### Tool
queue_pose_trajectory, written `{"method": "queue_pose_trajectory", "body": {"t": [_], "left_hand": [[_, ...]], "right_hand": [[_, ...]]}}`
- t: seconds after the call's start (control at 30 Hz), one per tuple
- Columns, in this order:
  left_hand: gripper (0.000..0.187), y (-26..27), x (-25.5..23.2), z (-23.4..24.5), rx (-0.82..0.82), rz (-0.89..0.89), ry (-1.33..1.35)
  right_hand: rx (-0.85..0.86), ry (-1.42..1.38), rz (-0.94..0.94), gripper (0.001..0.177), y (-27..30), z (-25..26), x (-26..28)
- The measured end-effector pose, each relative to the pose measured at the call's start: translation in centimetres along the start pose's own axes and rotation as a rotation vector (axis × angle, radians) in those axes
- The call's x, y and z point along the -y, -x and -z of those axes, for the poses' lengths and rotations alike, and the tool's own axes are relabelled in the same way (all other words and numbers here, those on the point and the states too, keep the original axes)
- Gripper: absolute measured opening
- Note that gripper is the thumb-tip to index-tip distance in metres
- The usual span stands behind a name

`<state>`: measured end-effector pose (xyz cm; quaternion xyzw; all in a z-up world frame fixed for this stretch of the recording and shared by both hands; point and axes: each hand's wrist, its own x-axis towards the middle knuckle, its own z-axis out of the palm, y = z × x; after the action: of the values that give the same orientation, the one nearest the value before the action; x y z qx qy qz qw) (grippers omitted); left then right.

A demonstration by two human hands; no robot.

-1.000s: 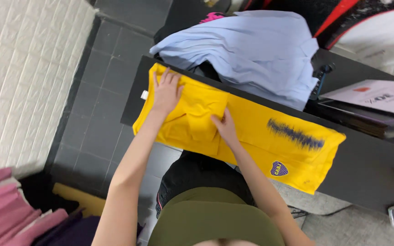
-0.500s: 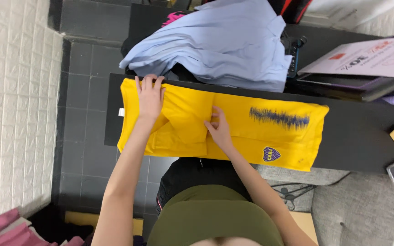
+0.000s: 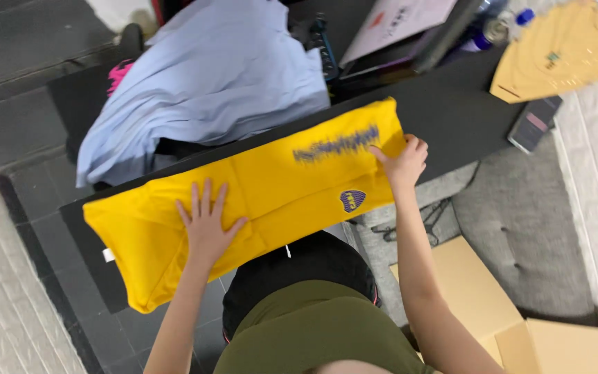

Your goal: Removing shirts from hangers, folding them on a table, and placing them into a cardboard box.

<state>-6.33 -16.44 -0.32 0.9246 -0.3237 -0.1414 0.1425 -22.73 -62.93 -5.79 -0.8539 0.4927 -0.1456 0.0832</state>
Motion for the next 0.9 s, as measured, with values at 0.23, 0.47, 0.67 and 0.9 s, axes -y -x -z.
{"method": "queue_pose_trajectory", "body": {"t": [0.23,0.47,0.67,0.9], "left_hand": [[0.087,0.0,0.1,-1.2,-0.070,0.011,-0.015],[0.090,-3.2,-5.1,2.7,0.048,0.044,0.376],[0.072,-7.9,-7.4,-6.8,0.252,0.417,1.844],[0.070,-8.1,-5.3,-5.6,0.082,0.780,1.687]], "right_hand": [[0.431,-0.089,-0.134,0.078,-1.6,-1.7,-0.7],[0.588,-0.338,0.266,0.044,1.1,11.8,12.7],[0.844,-0.154,0.518,0.076,10.8,8.8,21.8],[1.000,-0.219,0.674,0.094,16.6,7.7,23.0]]}}
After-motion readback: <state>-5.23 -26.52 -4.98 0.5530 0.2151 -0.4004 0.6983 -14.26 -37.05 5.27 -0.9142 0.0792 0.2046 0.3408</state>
